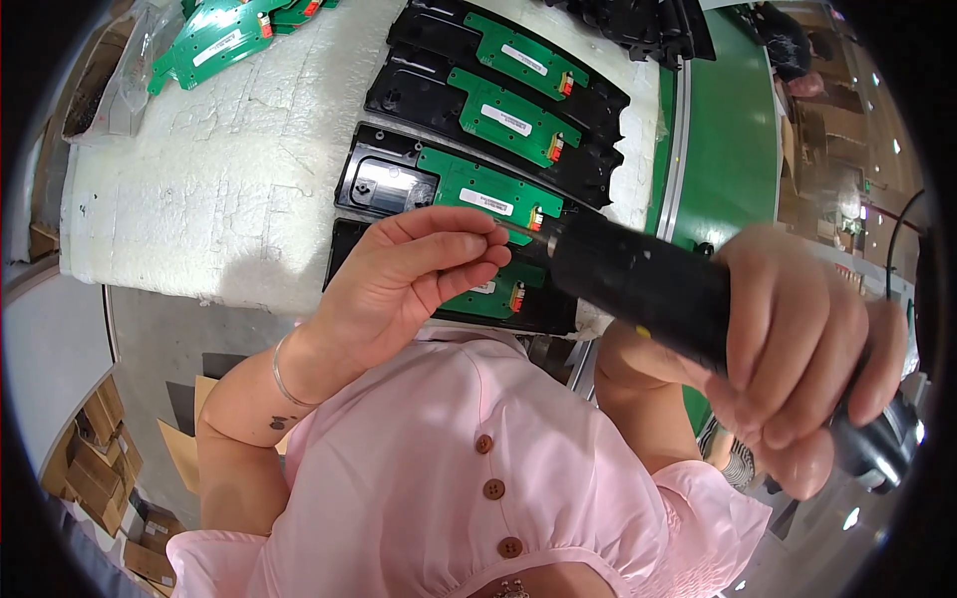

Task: Assembling components of electronic devices by inserting circuit boards into plastic housings and securing them with an electric screwdriver.

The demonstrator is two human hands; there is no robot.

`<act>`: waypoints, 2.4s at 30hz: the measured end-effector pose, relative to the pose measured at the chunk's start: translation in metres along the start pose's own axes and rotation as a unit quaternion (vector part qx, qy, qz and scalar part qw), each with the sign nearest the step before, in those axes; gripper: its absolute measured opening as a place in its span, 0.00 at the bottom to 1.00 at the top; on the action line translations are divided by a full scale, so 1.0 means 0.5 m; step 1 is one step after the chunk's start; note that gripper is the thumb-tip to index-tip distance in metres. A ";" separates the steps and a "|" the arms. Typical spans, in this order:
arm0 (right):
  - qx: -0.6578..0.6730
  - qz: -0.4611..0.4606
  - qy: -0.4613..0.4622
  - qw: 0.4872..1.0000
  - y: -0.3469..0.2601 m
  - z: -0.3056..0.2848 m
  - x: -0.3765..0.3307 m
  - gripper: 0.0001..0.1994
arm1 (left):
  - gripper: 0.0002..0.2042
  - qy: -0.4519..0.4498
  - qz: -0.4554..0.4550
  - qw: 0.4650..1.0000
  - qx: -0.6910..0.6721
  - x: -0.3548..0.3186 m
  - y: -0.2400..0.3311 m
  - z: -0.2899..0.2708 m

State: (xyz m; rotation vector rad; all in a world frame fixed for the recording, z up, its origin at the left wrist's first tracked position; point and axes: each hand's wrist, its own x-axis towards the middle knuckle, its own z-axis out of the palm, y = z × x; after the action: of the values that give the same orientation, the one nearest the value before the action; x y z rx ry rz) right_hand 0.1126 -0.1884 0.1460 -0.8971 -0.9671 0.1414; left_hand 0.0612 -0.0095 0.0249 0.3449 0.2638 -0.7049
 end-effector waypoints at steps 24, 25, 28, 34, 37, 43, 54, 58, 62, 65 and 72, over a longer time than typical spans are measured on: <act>-0.135 0.054 0.158 0.977 0.151 -0.008 0.010 0.15 | 0.17 0.027 -0.095 0.994 -0.039 -0.014 -0.023 0.017; -0.133 0.055 0.157 0.977 0.159 -0.016 0.009 0.15 | 0.17 0.028 -0.094 0.994 -0.041 -0.015 -0.022 0.013; -0.152 0.079 0.125 0.977 0.162 -0.016 0.008 0.15 | 0.16 -0.014 -0.092 0.995 0.033 -0.026 -0.024 0.003; -0.150 0.088 0.118 0.978 0.182 -0.020 0.012 0.13 | 0.08 0.005 -0.070 0.994 0.084 -0.028 -0.007 0.012; -0.123 0.104 0.116 0.980 0.186 -0.018 0.016 0.11 | 0.07 -0.007 -0.081 0.992 0.095 -0.029 0.001 0.008; -0.125 0.138 0.123 0.975 0.189 -0.021 0.022 0.10 | 0.07 0.012 0.007 0.995 0.095 -0.024 -0.004 -0.002; -0.108 0.057 0.087 0.989 0.010 0.024 0.030 0.10 | 0.09 0.022 0.057 0.997 -0.052 -0.013 0.000 -0.012; 0.038 -0.106 0.126 0.986 0.051 0.076 0.003 0.15 | 0.09 -0.022 0.056 0.997 -0.056 -0.005 -0.010 -0.014; -0.048 -0.062 0.150 0.986 0.026 0.063 -0.007 0.14 | 0.10 -0.036 0.036 0.996 -0.075 -0.006 -0.021 -0.018; -0.089 0.012 0.121 0.989 0.002 0.060 -0.023 0.14 | 0.12 -0.043 0.031 0.996 -0.069 -0.016 -0.032 0.014; -0.142 0.064 0.098 0.983 0.062 0.003 -0.038 0.14 | 0.16 -0.030 -0.285 0.958 0.036 -0.056 -0.073 -0.040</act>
State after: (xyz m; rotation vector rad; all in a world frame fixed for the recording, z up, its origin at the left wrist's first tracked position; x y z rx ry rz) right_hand 0.1085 -0.1767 0.1117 -1.2130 -0.7564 0.0230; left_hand 0.0138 -0.0113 0.0083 0.3170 0.2836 -1.2938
